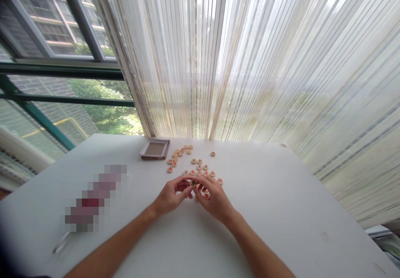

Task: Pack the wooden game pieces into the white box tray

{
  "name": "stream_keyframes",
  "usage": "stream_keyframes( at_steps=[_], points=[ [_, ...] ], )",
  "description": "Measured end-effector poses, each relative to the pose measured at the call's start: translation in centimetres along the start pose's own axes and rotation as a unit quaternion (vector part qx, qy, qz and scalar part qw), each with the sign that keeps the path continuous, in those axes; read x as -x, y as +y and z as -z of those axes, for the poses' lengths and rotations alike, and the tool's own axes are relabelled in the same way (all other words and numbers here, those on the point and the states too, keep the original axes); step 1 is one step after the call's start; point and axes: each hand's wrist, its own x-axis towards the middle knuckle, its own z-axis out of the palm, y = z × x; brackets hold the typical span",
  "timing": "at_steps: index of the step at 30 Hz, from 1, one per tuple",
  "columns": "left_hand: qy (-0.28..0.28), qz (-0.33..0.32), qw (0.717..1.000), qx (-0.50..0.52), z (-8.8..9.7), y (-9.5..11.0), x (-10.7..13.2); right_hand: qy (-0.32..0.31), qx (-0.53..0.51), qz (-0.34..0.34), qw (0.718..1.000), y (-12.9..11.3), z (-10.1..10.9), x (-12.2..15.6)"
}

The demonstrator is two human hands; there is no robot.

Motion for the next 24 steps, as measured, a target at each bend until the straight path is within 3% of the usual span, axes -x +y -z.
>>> stream_keyframes(
  at_steps=[24],
  points=[
    [-0.021,-0.038,0.995,-0.095,0.12,-0.32,0.47,0.012,-0.035,-0.057,0.998,0.16,0.05,0.12]
  ],
)
